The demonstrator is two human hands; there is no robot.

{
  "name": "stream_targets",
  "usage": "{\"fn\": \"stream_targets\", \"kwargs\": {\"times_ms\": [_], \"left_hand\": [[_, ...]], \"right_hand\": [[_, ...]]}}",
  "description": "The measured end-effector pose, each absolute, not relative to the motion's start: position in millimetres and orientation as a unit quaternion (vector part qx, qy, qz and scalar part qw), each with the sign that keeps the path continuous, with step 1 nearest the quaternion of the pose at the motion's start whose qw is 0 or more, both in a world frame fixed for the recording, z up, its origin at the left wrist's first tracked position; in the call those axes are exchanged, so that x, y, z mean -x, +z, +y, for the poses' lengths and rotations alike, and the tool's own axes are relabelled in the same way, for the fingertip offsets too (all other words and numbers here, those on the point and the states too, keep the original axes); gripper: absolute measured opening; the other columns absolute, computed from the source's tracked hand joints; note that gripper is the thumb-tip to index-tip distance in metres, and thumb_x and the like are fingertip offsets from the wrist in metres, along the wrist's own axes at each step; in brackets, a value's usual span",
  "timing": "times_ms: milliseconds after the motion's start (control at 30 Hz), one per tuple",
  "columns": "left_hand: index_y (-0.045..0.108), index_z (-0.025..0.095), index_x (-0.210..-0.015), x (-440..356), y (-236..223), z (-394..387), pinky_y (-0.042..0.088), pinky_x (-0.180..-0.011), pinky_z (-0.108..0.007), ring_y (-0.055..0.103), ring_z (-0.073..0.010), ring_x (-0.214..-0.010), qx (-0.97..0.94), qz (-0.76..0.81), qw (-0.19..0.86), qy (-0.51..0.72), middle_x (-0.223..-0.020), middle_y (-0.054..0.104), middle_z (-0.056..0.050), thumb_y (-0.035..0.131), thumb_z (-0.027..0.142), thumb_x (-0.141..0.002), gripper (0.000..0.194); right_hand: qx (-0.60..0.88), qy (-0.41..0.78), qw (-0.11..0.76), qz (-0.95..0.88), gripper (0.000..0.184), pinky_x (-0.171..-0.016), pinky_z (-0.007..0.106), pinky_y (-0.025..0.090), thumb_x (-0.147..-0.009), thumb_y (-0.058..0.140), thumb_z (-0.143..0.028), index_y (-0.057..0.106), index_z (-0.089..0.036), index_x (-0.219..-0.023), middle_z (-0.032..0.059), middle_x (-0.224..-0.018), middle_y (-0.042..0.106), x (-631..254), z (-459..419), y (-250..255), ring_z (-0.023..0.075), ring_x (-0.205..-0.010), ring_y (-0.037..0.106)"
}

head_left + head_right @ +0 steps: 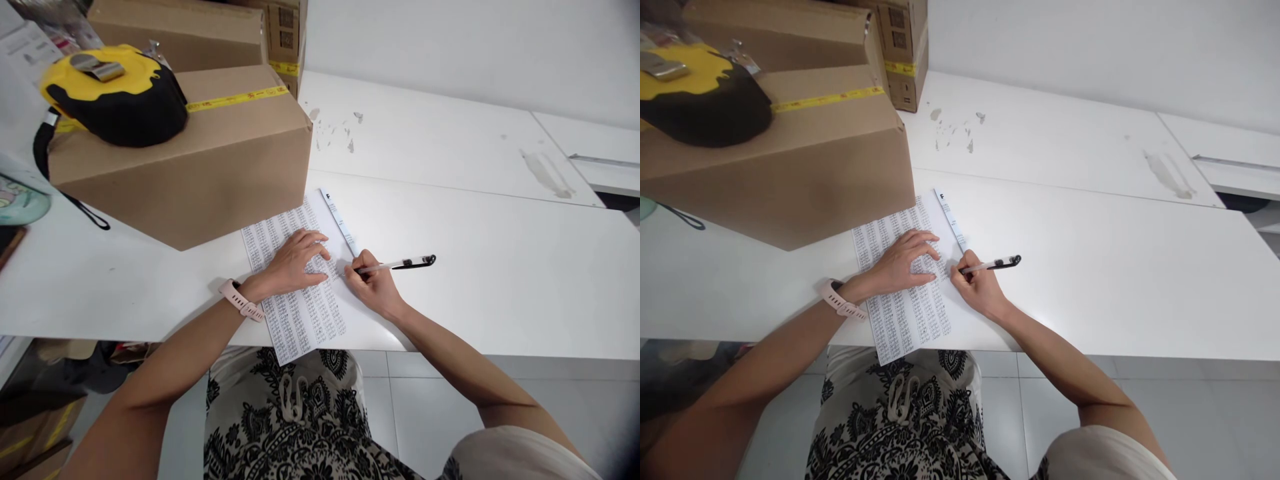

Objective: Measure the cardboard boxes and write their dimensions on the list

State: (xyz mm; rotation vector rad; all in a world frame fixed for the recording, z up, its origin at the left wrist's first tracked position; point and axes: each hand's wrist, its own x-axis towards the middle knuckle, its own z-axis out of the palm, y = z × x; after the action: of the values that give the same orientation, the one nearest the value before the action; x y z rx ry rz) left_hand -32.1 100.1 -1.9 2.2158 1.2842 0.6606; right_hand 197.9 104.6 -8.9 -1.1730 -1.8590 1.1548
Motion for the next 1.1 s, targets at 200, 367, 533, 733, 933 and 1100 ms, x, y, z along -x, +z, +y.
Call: {"fn": "stream_targets", "kwargs": {"times_ms": [200,367,533,733,933,1100], "left_hand": [[0.065,0.021,-0.102,32,-4,100,0.035,-0.118,-0.054,0.047,-0.0316,-0.138,-0.814,0.468,0.243,0.243,-0.141,0.060,-0.012,0.075,0.025,-0.080,0.024],[0.065,0.022,-0.102,32,-2,100,0.036,-0.117,-0.055,0.047,-0.0317,-0.138,-0.811,0.473,0.249,0.239,-0.142,0.060,-0.010,0.075,0.026,-0.080,0.024],[0.066,0.022,-0.102,35,-4,101,0.038,-0.116,-0.055,0.047,-0.0326,-0.137,-0.809,0.471,0.255,0.241,-0.142,0.060,-0.010,0.076,0.027,-0.080,0.025],[0.066,0.022,-0.098,34,-8,102,0.045,-0.111,-0.057,0.055,-0.0317,-0.130,-0.807,0.469,0.239,0.269,-0.134,0.065,-0.011,0.077,0.023,-0.078,0.023],[0.063,0.024,-0.102,49,61,58,0.051,-0.106,-0.048,0.063,-0.0228,-0.122,-0.762,0.450,0.018,0.465,-0.123,0.070,-0.007,0.063,0.019,-0.093,0.010],[0.062,0.025,-0.102,107,147,41,0.042,-0.114,-0.050,0.061,-0.0238,-0.123,-0.621,0.538,-0.226,0.523,-0.119,0.070,-0.004,0.065,0.020,-0.092,0.012]], "right_hand": [[0.441,0.444,0.333,-0.705,0.027,-0.046,0.025,0.025,-0.089,0.062,-0.036,0.043,-0.025,-0.073,-0.0087,-0.056,0.036,-197,105,-7,0.0092,-0.048,0.032],[0.444,0.419,0.351,-0.710,0.028,-0.045,0.024,0.026,-0.092,0.061,-0.036,0.042,-0.025,-0.074,-0.0086,-0.056,0.037,-198,105,-10,0.0096,-0.048,0.033],[0.456,0.233,0.410,-0.755,0.010,-0.057,0.029,0.043,-0.096,0.059,-0.034,0.059,-0.025,-0.093,-0.0006,-0.078,0.060,-211,125,-8,0.0142,-0.063,0.053],[0.459,0.080,0.295,-0.834,0.033,-0.080,0.038,0.050,-0.095,0.046,-0.017,0.070,-0.028,-0.115,0.0067,-0.105,0.064,-242,159,-14,0.0255,-0.100,0.059],[0.465,0.005,0.213,-0.860,0.044,-0.073,0.038,0.049,-0.096,0.038,-0.011,0.074,-0.022,-0.118,0.0134,-0.105,0.065,-247,169,-23,0.0292,-0.098,0.054],[0.450,-0.029,0.215,-0.866,0.050,-0.073,0.038,0.050,-0.089,0.042,-0.004,0.074,-0.023,-0.122,0.0144,-0.100,0.066,-244,170,-27,0.0282,-0.093,0.055]]}}
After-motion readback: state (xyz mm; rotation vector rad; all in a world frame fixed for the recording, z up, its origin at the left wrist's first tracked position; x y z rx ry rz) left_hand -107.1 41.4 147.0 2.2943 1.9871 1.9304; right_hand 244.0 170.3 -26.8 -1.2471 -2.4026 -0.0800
